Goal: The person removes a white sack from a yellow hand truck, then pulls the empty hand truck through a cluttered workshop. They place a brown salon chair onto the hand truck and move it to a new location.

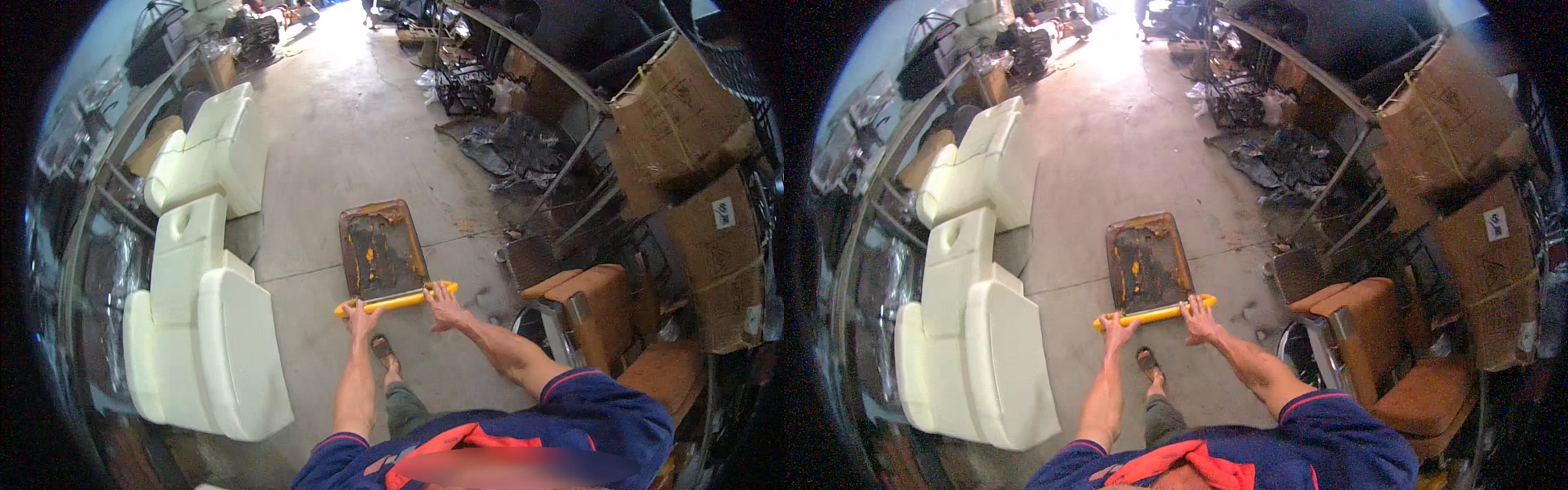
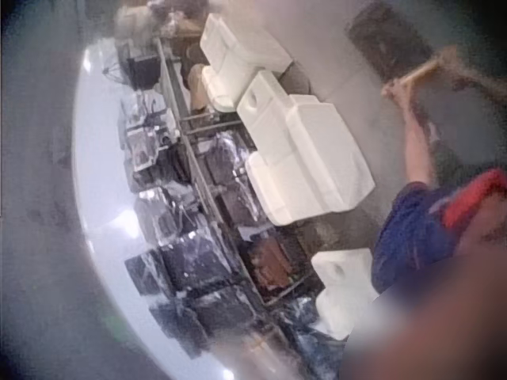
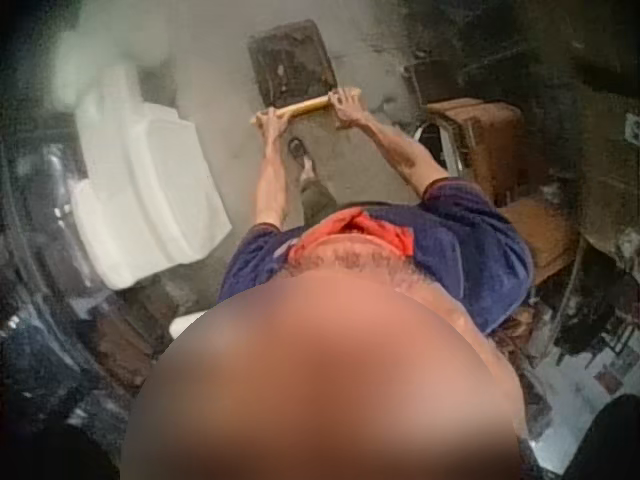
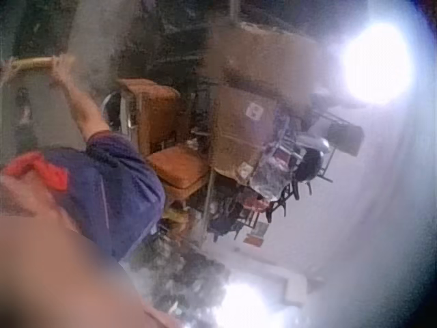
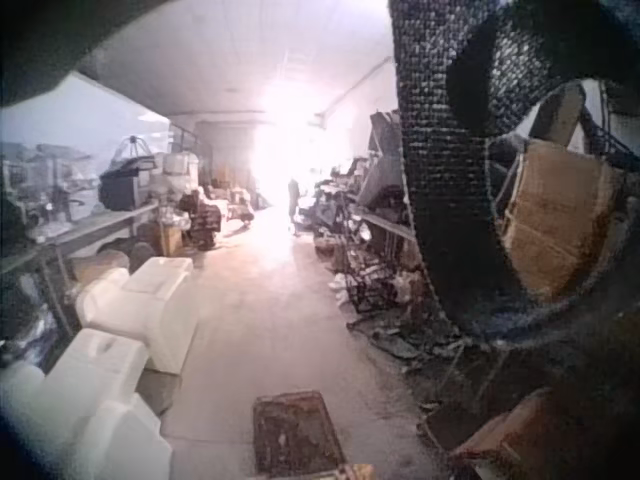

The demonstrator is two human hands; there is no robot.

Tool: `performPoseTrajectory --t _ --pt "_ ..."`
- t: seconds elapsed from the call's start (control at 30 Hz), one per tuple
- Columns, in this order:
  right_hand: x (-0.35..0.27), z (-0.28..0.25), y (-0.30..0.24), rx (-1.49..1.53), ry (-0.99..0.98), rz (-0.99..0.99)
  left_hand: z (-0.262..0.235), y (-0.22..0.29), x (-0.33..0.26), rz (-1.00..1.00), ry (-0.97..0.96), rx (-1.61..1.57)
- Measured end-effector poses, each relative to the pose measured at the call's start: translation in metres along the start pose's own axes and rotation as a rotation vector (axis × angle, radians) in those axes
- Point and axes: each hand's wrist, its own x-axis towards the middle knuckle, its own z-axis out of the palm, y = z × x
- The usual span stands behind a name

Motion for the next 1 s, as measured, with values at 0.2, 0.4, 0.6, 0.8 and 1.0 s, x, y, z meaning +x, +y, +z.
performPoseTrajectory --t 0.2,0.4,0.6,0.8,1.0 --pt "0.200 -0.094 0.010 -0.047 0.134 0.250 -0.046 0.085 0.227 -0.156 -0.150 0.089" --pt "0.417 -0.190 0.060 0.097 0.269 0.164 -0.072 0.142 0.467 -0.009 -0.071 0.109" --pt "0.669 -0.335 0.124 0.354 0.210 0.056 -0.114 0.196 0.725 -0.050 -0.110 -0.025" --pt "0.788 -0.665 0.110 0.912 0.563 -0.143 -0.153 0.228 0.946 0.024 -0.080 0.061" --pt "0.776 -0.967 0.100 0.362 1.379 -0.646 -0.155 0.300 1.203 -0.092 -0.080 0.129"
